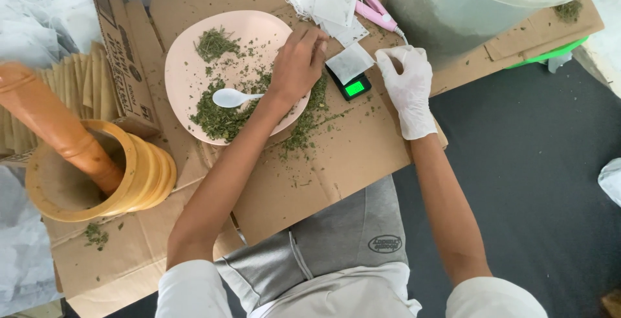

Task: The person fills small white bags with dried leaves using a spoon, weighs them on a digital scale, and organizes them in a tray.

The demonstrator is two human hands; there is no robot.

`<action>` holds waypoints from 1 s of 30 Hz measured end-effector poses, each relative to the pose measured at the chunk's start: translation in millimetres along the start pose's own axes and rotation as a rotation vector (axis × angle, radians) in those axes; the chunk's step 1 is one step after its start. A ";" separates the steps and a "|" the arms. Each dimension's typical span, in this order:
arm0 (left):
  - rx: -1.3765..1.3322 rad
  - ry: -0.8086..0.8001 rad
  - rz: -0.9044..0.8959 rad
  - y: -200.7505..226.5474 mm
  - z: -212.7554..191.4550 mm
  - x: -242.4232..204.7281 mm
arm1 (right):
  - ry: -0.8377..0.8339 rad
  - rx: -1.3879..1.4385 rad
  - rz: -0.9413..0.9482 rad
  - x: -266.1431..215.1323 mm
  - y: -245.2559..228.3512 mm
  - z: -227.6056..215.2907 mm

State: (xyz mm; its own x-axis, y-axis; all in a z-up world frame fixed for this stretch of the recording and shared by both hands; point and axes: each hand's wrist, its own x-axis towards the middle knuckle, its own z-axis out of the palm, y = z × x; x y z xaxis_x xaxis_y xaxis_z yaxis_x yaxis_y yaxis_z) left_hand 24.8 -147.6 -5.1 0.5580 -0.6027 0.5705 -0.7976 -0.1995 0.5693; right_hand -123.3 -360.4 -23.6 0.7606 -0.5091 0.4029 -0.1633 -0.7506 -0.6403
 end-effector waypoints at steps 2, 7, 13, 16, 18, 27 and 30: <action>-0.013 0.004 0.004 0.4 -2.6 -1.2 | 0.024 -0.014 -0.016 -0.2 2.8 1.4; -0.050 -0.012 -0.005 16.2 -23.2 -2.1 | -0.047 -0.125 0.003 7.0 23.2 11.6; -0.023 0.044 0.054 25.1 -66.8 -24.8 | -0.070 -0.199 0.002 7.6 11.5 15.0; 0.015 0.079 0.067 22.6 -87.1 -45.5 | -0.033 0.051 -0.120 9.0 1.2 15.1; -0.076 0.088 0.094 23.3 -100.7 -56.7 | -0.081 0.411 0.004 13.9 -15.6 13.3; -0.355 0.120 -0.142 2.3 -123.2 -94.6 | -0.232 0.636 -0.141 13.3 -139.8 42.8; -0.542 0.153 -0.245 2.1 -125.2 -95.4 | -0.314 0.730 -0.058 9.4 -173.7 68.8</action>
State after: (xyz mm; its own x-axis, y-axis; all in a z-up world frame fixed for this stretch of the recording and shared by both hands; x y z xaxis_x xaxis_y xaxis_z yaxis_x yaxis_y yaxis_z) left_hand -1.4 6.2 15.7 0.7687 -0.4635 0.4407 -0.4342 0.1278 0.8917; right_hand -44.6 -205.9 46.4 0.9144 -0.2537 0.3155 0.2527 -0.2512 -0.9344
